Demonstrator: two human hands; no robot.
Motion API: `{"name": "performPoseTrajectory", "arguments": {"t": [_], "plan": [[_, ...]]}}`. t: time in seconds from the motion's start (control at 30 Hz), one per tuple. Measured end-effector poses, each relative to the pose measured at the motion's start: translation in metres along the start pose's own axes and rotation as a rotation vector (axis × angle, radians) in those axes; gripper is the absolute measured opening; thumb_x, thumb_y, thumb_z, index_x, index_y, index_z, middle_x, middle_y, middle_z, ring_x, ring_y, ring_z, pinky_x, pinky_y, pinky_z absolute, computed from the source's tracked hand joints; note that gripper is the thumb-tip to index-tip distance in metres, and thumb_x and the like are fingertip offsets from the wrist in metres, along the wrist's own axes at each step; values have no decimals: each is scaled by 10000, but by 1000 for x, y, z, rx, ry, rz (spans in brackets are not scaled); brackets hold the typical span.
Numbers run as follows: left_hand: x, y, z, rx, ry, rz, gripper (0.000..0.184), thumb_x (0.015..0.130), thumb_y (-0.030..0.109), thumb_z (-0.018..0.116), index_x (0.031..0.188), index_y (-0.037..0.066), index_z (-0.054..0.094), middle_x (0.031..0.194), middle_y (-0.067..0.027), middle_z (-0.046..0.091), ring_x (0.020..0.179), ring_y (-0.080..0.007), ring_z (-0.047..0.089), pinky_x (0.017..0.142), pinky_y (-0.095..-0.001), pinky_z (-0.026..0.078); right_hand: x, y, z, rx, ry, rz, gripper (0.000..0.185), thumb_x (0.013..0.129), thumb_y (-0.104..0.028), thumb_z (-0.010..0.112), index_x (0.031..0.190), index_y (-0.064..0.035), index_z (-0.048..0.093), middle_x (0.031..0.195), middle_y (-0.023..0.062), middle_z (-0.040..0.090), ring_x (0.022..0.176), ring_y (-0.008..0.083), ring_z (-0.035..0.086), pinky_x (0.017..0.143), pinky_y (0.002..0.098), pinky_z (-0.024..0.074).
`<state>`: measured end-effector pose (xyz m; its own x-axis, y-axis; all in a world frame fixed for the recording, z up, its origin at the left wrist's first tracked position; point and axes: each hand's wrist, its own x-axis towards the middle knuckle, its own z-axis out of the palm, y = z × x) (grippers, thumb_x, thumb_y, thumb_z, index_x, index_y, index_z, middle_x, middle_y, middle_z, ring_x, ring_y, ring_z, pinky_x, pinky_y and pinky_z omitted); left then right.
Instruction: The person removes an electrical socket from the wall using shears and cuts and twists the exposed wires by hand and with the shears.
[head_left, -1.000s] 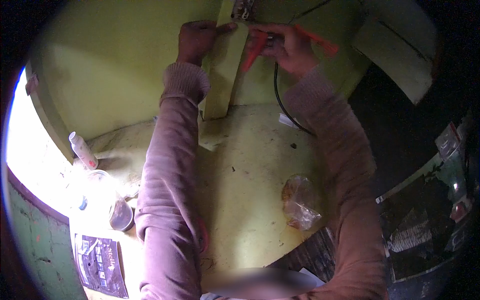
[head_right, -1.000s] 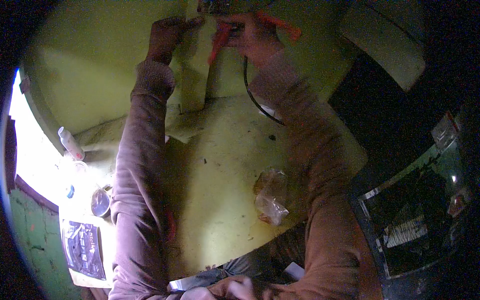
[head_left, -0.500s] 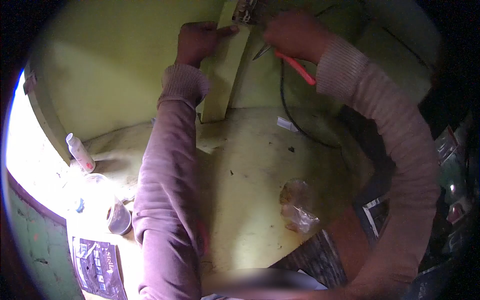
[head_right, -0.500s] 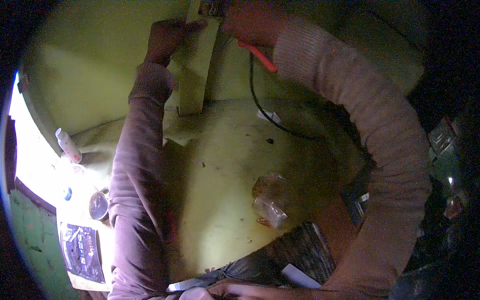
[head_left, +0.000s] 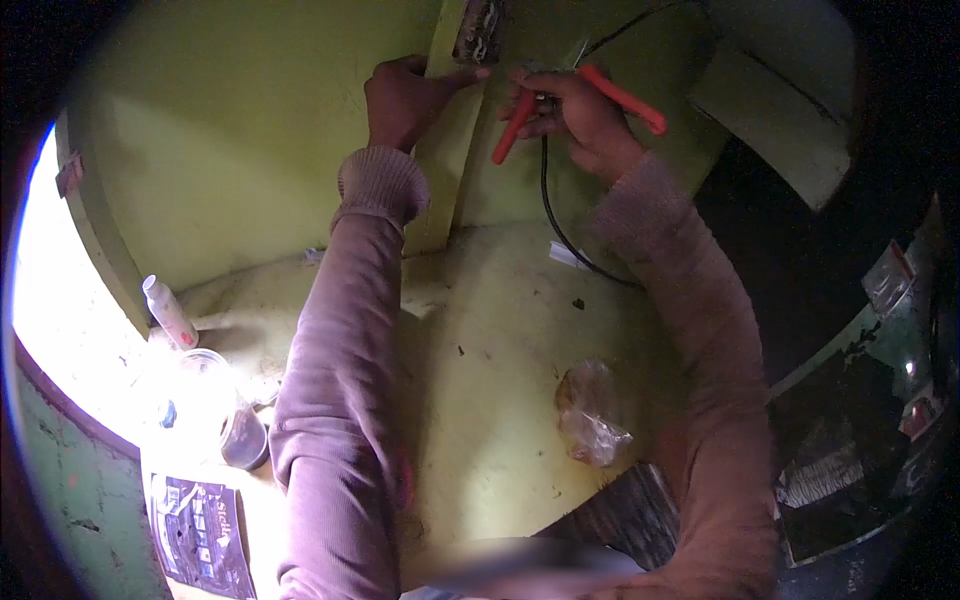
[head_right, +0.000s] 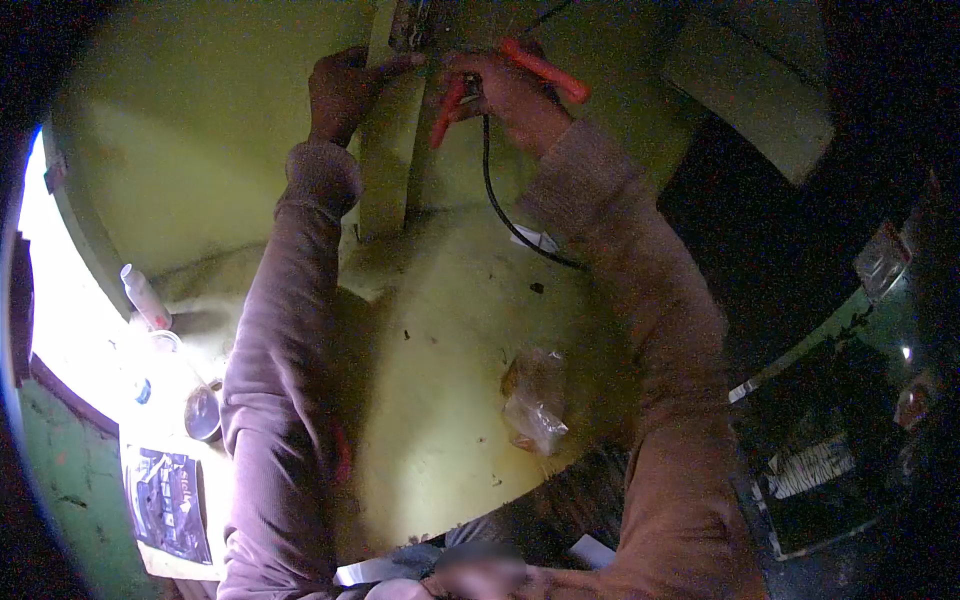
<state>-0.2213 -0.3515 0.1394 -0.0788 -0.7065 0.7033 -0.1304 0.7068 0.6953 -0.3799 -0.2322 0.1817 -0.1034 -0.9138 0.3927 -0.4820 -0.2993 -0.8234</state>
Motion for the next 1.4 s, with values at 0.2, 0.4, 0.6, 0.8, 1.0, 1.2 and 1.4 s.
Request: {"name": "performPoseTrajectory", "arguments": {"t": [0.2, 0.4, 0.6, 0.8, 1.0, 1.2, 1.4], "plan": [[2, -3, 4, 91, 21, 29, 626, 611, 555, 865, 879, 1, 754, 751, -152, 722, 680, -242, 717, 678, -368, 568, 5, 12, 7, 300, -41, -52, 352, 943, -245, 536, 1147, 26, 630, 1023, 117, 663, 934, 268, 693, 723, 358, 564], [4, -8, 10, 134, 105, 84, 624, 619, 567, 848, 874, 5, 755, 747, -166, 719, 676, -275, 719, 666, -390, 572, 7, 18, 12, 343, -32, -64, 370, 959, -240, 479, 1181, 19, 622, 985, 152, 687, 910, 279, 695, 713, 350, 570], [5, -6, 12, 123, 87, 27, 627, 617, 563, 849, 878, 1, 752, 780, -189, 721, 713, -293, 726, 696, -404, 580, 13, 21, 7, 411, -72, -121, 376, 938, -247, 489, 1167, 18, 626, 994, 189, 701, 894, 318, 701, 706, 378, 577], [7, -9, 17, 156, 155, 79, 630, 611, 579, 841, 860, 7, 750, 779, -194, 719, 721, -321, 722, 695, -414, 576, 5, 21, 19, 512, -7, -79, 388, 907, -246, 540, 1171, 19, 646, 987, 115, 672, 945, 287, 683, 661, 320, 561], [10, -12, 15, 179, 126, 85, 632, 610, 595, 833, 848, 16, 746, 747, -200, 704, 710, -336, 714, 689, -431, 567, 11, 28, 17, 597, -52, -67, 394, 908, -237, 556, 1192, 25, 635, 991, 130, 671, 958, 303, 683, 663, 328, 571], [8, -12, 12, 205, 111, 91, 647, 605, 621, 827, 851, 28, 749, 735, -176, 708, 691, -325, 712, 688, -419, 566, 51, 16, -31, -123, -114, 47, 242, 931, -202, 539, 994, -20, 687, 918, 110, 675, 861, 289, 703, 666, 385, 570], [12, -24, 13, 149, 119, 227, 611, 611, 594, 842, 851, 39, 755, 733, -147, 717, 668, -280, 712, 686, -397, 564, 34, -31, -15, -1868, -136, -855, 160, 859, -169, 572, 812, -35, 645, 793, 109, 679, 673, 289, 674, 648, 405, 528]]}}
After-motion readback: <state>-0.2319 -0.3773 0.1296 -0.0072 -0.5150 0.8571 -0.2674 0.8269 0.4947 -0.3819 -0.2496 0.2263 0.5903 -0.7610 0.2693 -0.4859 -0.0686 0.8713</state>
